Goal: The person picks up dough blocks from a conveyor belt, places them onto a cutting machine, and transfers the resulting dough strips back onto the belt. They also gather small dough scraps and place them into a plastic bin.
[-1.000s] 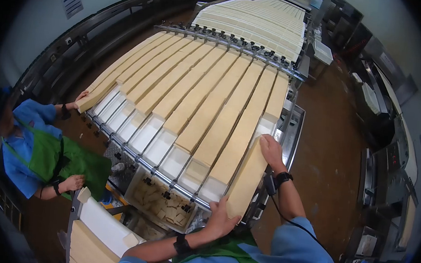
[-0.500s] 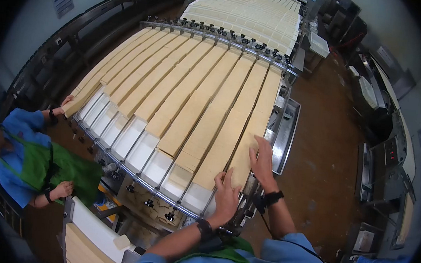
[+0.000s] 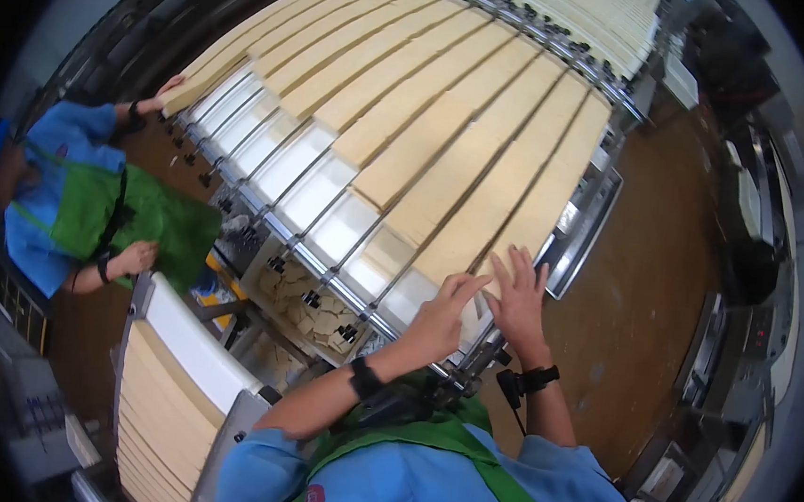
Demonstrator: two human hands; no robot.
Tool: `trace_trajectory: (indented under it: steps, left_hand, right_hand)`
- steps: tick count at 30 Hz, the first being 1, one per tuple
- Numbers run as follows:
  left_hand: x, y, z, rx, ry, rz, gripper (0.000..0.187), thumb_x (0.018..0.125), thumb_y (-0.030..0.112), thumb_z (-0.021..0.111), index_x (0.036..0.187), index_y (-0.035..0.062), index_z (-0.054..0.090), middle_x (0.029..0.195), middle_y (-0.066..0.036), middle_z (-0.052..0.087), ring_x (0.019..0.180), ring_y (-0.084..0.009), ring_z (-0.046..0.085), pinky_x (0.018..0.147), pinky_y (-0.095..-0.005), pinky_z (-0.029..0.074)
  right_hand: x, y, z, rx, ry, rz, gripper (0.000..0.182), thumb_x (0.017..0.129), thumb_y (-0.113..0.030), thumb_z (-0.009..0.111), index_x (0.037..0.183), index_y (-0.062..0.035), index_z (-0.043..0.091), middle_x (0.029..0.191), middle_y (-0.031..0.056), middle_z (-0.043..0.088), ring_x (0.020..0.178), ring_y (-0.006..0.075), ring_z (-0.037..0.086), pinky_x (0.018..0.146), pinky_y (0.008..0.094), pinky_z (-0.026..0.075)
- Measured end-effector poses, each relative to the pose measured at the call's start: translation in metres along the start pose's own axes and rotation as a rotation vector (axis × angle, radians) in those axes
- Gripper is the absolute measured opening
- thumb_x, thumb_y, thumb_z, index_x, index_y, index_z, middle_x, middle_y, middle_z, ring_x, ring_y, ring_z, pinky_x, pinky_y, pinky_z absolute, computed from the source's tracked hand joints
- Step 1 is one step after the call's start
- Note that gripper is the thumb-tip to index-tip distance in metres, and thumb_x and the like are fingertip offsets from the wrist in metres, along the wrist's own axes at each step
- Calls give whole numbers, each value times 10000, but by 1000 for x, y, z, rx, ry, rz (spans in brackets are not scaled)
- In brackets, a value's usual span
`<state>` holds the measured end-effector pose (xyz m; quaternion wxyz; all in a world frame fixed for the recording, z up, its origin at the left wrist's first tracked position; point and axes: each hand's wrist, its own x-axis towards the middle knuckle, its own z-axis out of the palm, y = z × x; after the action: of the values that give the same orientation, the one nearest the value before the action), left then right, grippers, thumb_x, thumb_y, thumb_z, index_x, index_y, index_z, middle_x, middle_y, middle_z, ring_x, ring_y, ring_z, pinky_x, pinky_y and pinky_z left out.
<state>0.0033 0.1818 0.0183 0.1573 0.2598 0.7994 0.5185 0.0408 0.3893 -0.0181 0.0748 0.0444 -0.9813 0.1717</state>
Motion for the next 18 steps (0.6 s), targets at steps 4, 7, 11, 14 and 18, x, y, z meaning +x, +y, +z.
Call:
trace_trajectory:
  steps: [4, 7, 11, 14, 18]
  left_hand:
    - [-58, -5, -97, -173, 45, -121, 722, 833, -160, 489, 1510, 88, 445, 1423, -178, 542, 1204, -271, 656, 910, -369, 590]
    - [-112, -60, -127, -415, 591, -250, 696, 818, -164, 526, 1474, 66, 488, 1435, -199, 514, 1289, -307, 584, 991, -366, 543]
    - [-185, -135, -147, 271, 1057, -505, 638, 855, -70, 650, 1459, 64, 494, 1501, -213, 452, 1360, -403, 508, 1124, -418, 450]
    - [-231, -141, -139, 208, 1085, -540, 573, 877, 29, 711, 1422, 69, 539, 1501, -233, 441, 1366, -436, 490, 1146, -442, 428]
    - [-302, -120, -128, 450, 1512, -680, 469, 882, 89, 726, 1338, 77, 615, 1436, -235, 488, 1343, -434, 463, 1119, -493, 389]
  right_hand:
    - [4, -5, 6, -210, -62, 48, 822, 857, -239, 791, 1580, -160, 409, 1620, 187, 362, 1548, 375, 269, 1247, 662, 101]
    - [15, -19, 4, -307, -28, 105, 897, 811, -259, 834, 1585, -160, 392, 1630, 201, 348, 1550, 371, 274, 1237, 668, 119]
    - [37, -21, 21, -336, -40, 111, 975, 783, -283, 864, 1601, -147, 351, 1637, 202, 337, 1547, 377, 277, 1219, 684, 154]
    - [39, -25, 18, -423, -54, 111, 981, 816, -292, 844, 1622, -146, 303, 1653, 189, 313, 1557, 361, 258, 1218, 672, 192]
    - [48, -40, 7, -615, -256, 184, 1076, 831, -299, 836, 1671, -174, 175, 1700, 176, 219, 1580, 349, 205, 1229, 666, 192]
